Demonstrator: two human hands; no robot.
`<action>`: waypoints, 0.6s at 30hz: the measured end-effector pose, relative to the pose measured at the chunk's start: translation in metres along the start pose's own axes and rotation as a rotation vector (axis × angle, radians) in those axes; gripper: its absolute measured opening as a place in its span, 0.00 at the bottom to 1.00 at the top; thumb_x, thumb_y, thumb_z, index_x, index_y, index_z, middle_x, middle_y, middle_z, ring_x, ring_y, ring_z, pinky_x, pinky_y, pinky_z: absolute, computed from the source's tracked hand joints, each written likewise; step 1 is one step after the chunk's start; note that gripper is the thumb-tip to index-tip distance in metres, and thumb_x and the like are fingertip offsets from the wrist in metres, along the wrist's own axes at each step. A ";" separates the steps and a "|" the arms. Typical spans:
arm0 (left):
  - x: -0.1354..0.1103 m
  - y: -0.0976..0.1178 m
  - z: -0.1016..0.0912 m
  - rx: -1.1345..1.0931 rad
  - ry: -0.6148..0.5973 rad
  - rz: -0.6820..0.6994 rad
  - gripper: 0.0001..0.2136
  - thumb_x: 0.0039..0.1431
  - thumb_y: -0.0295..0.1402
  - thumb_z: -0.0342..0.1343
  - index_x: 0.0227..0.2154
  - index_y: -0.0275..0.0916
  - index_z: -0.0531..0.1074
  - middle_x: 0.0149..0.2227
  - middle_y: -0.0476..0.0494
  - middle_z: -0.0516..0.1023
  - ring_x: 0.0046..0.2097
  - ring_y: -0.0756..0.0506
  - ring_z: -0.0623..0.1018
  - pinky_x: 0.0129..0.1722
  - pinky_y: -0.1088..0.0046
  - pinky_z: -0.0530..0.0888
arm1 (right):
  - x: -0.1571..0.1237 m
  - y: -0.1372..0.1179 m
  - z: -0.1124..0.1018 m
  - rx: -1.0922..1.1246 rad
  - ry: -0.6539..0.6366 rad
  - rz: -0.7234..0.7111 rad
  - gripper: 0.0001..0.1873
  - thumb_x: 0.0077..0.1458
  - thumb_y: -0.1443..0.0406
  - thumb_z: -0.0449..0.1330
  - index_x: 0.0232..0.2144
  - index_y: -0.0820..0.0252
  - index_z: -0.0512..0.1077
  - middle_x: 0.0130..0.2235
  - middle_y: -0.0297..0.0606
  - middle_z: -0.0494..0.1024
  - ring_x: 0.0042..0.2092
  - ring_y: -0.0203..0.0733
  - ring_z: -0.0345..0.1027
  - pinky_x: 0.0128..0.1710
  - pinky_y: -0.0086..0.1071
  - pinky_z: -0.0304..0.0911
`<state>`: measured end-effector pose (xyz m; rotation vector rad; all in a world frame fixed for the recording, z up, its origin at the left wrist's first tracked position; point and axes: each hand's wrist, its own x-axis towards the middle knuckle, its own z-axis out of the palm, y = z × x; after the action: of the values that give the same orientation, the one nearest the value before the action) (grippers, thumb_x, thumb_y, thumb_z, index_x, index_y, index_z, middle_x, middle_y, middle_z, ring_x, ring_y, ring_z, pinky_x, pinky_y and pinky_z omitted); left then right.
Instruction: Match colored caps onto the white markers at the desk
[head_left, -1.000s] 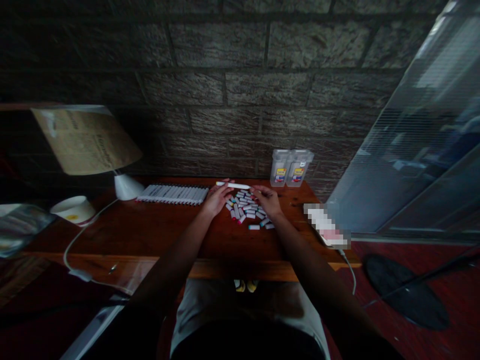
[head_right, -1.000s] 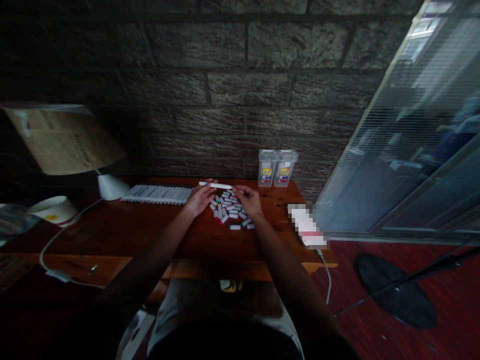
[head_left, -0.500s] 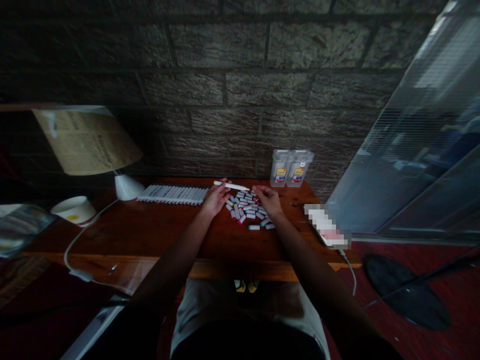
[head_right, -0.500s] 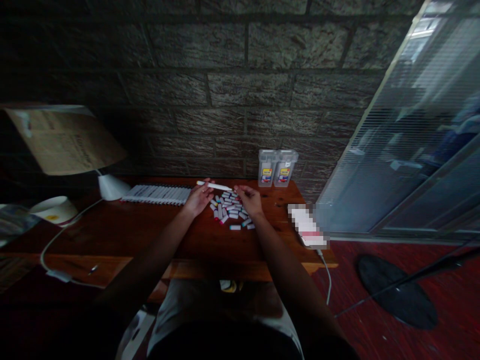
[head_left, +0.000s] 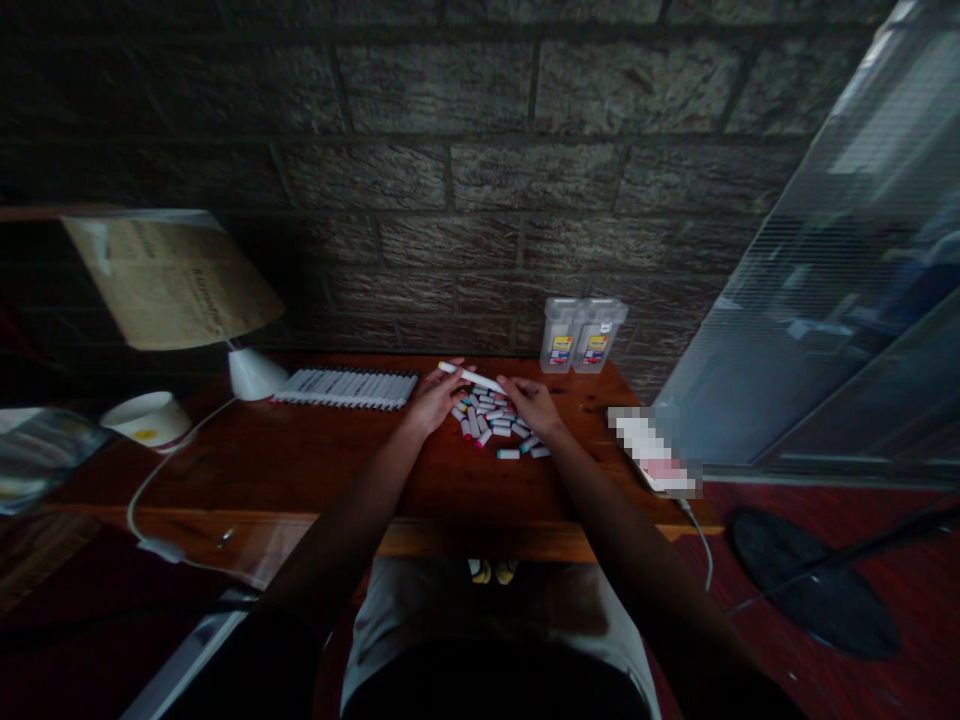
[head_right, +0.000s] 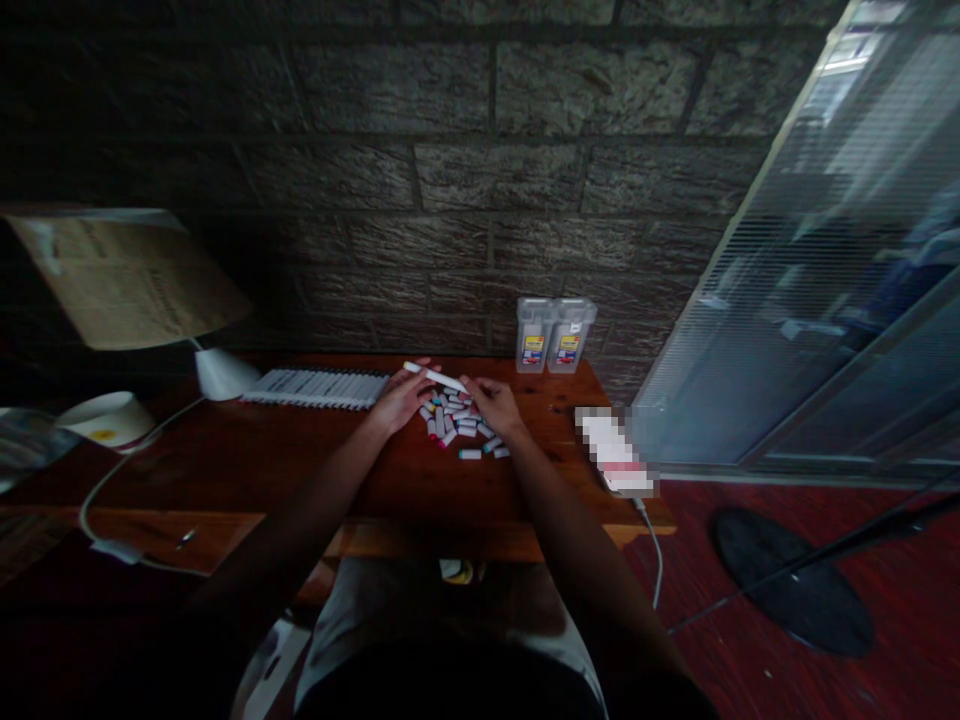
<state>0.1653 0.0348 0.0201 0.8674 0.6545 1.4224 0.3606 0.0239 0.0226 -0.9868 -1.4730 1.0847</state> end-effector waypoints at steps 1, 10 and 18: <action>0.001 0.000 0.000 0.005 0.012 0.012 0.18 0.47 0.32 0.70 0.42 0.40 0.76 0.43 0.43 0.82 0.36 0.49 0.76 0.37 0.73 0.70 | -0.001 -0.001 0.001 -0.011 -0.014 0.004 0.32 0.43 0.36 0.61 0.23 0.60 0.76 0.17 0.29 0.67 0.19 0.30 0.53 0.19 0.27 0.48; 0.001 -0.001 0.000 0.050 0.062 0.065 0.24 0.46 0.34 0.70 0.48 0.42 0.73 0.42 0.43 0.82 0.37 0.49 0.78 0.36 0.74 0.69 | -0.006 -0.007 0.005 -0.049 -0.053 0.002 0.33 0.43 0.35 0.60 0.22 0.61 0.76 0.17 0.30 0.69 0.19 0.31 0.56 0.18 0.27 0.50; 0.006 -0.008 -0.003 0.202 0.191 0.173 0.24 0.44 0.36 0.71 0.45 0.43 0.72 0.34 0.50 0.79 0.33 0.50 0.77 0.30 0.77 0.68 | -0.001 0.001 0.004 0.035 -0.016 0.043 0.29 0.41 0.42 0.66 0.29 0.62 0.79 0.25 0.33 0.78 0.21 0.30 0.60 0.20 0.26 0.54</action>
<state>0.1676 0.0413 0.0118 0.9718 0.8977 1.6282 0.3567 0.0226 0.0214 -0.9916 -1.4473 1.1482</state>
